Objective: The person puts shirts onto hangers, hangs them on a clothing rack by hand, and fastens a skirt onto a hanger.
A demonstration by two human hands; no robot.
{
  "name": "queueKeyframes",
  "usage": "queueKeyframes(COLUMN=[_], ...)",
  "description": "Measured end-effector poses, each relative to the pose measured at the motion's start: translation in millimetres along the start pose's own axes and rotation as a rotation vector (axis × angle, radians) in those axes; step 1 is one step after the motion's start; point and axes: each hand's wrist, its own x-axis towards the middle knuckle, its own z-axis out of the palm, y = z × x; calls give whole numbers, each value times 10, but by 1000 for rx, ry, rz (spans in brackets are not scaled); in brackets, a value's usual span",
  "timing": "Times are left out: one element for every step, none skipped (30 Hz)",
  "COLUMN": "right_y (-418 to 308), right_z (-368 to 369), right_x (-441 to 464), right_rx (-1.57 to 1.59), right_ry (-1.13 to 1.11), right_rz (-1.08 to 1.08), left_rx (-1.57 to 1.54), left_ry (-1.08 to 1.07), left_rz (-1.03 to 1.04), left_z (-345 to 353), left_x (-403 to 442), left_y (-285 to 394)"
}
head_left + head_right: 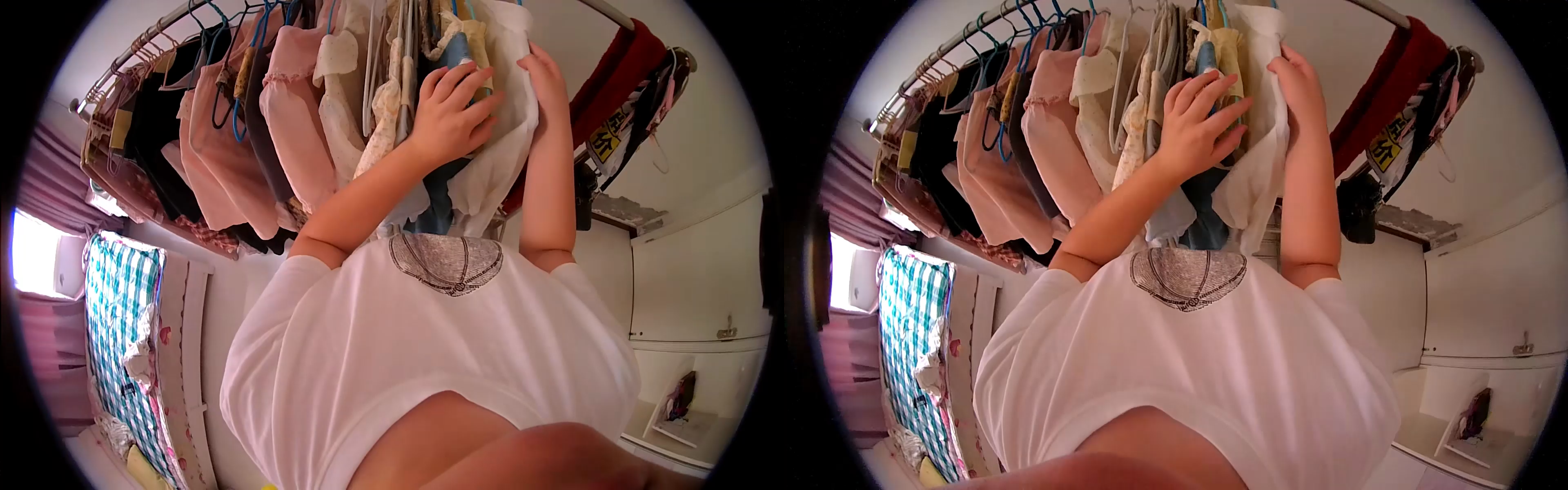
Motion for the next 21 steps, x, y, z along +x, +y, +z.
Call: queueKeyframes(right_y=[20, 47, 79, 126, 181, 212, 221, 223, 230, 244, 260, 274, 302, 339, 363, 373, 383, 408, 446, 481, 509], right_z=[1, -1, 4, 16, 37, 64, 94, 119, 130, 138, 148, 160, 170, 174, 183, 208, 248, 293, 337, 390, 451], right_x=[28, 48, 65, 59, 41, 22, -3, -37, -60, -65, -61, -60, -86, -132, -179, -241, -322, -409, -502, -599, -694], right_rx=[-9, -18, -26, -26, -26, -25, -25, -26, -27, 2, 32, 61, 61, 60, 59, 46, 35, 28, 3, -20, -40], right_ry=[-21, -43, -65, -72, -79, -85, -84, -81, -78, -90, -104, -122, -121, -125, -133, -119, -108, -98, -92, -86, -77], right_rz=[-7, -14, -22, -30, -39, -49, -58, -66, -73, -68, -62, -56, -56, -57, -57, -73, -88, -100, -136, -174, -215], left_rx=[-18, -27, -35, -43, -46, -48, -51, -68, -86, -104, -124, -140, -155, -150, -142, -132, -97, -62, -27, 14, 17], left_ry=[-14, -21, -28, -37, -40, -42, -43, -41, -40, -41, -49, -56, -61, -74, -84, -92, -117, -148, -185, -164, -186], left_rz=[-7, -14, -21, -28, -31, -32, -31, -34, -39, -47, -70, -94, -121, -126, -133, -143, -135, -131, -129, -119, -134], left_z=[-5, -14, -21, -24, -17, -6, 0, -4, -11, -17, -21, -34, -50, -67, -88, -99, -105, -123, -150, -153, -214], left_x=[2, 3, 6, 4, -7, -25, -39, -51, -68, -88, -106, -126, -152, -183, -214, -242, -272, -322, -391, -460, -504], left_y=[18, 37, 46, 50, 44, 35, 26, 26, 38, 56, 78, 103, 126, 145, 158, 166, 165, 164, 165, 166, 166])
